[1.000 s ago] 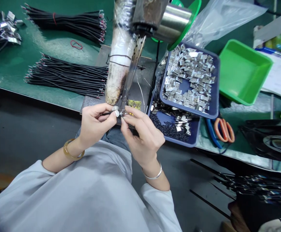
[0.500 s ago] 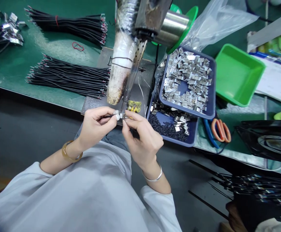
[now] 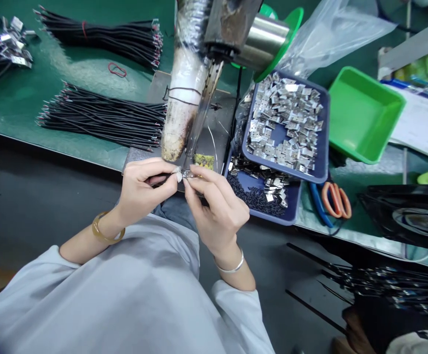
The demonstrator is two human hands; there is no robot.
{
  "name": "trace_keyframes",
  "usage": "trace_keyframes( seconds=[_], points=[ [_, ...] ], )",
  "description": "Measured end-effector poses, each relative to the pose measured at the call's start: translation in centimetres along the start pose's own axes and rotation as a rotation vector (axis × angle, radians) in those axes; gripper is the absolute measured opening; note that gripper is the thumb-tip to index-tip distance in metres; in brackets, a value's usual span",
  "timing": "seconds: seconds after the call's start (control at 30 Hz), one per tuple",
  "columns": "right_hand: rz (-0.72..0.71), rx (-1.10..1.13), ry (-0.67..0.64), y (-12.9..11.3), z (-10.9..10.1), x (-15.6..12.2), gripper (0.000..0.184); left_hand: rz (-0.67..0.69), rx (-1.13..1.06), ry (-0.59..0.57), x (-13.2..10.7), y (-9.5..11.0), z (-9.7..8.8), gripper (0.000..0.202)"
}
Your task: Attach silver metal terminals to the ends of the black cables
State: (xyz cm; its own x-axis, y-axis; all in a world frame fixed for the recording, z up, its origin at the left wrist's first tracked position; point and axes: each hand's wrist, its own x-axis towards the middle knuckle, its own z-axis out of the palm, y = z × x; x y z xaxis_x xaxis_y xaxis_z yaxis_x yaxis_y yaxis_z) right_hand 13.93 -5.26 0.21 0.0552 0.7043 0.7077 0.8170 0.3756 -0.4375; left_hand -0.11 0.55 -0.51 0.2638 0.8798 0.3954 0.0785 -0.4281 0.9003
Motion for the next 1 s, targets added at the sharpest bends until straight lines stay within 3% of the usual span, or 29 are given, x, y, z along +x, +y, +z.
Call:
trace_keyframes(
  seconds=[0.2, 0.27, 0.4, 0.5, 0.6, 0.73, 0.8, 0.93, 1.0],
  points=[
    [-0.056, -0.013, -0.057, 0.0, -0.2, -0.5, 0.019, -0.168, -0.05, -0.055, -0.2, 0.0, -0.1, 0.014],
    [-0.058, -0.01, -0.061, 0.0, -0.3, -0.7, 0.019, -0.166, -0.034, -0.061, -0.4, 0.1, -0.1, 0.014],
    [0.153, 0.054, -0.026, 0.1, -0.5, -0.7, 0.011, 0.042, 0.069, -0.082, -0.8, 0.1, -0.1, 0.015],
    [0.329, 0.197, -0.14, 0.2, -0.8, -0.4, 0.009, 0.252, 0.156, -0.099, -1.2, 0.1, -0.3, 0.016],
    [0.271, 0.237, -0.206, 0.4, -0.9, 0.0, 0.01, 0.178, 0.079, -0.124, -1.4, 0.3, -0.8, 0.012],
    [-0.13, -0.022, -0.15, 0.8, -1.0, -0.1, 0.011, -0.125, -0.124, -0.178, -1.4, 0.7, -1.4, 0.015],
    [-0.224, -0.103, -0.098, 0.8, -1.0, -0.4, 0.013, -0.209, -0.177, -0.173, -1.5, 0.8, -1.5, 0.015],
    [-0.019, -0.012, 0.266, 0.6, -0.9, -1.3, 0.015, -0.229, -0.158, -0.129, -1.6, 0.6, -1.3, 0.015],
    [0.056, 0.053, 0.335, 0.3, -0.9, -1.7, 0.014, -0.199, -0.117, -0.103, -1.5, 0.4, -1.2, 0.016]
  ],
)
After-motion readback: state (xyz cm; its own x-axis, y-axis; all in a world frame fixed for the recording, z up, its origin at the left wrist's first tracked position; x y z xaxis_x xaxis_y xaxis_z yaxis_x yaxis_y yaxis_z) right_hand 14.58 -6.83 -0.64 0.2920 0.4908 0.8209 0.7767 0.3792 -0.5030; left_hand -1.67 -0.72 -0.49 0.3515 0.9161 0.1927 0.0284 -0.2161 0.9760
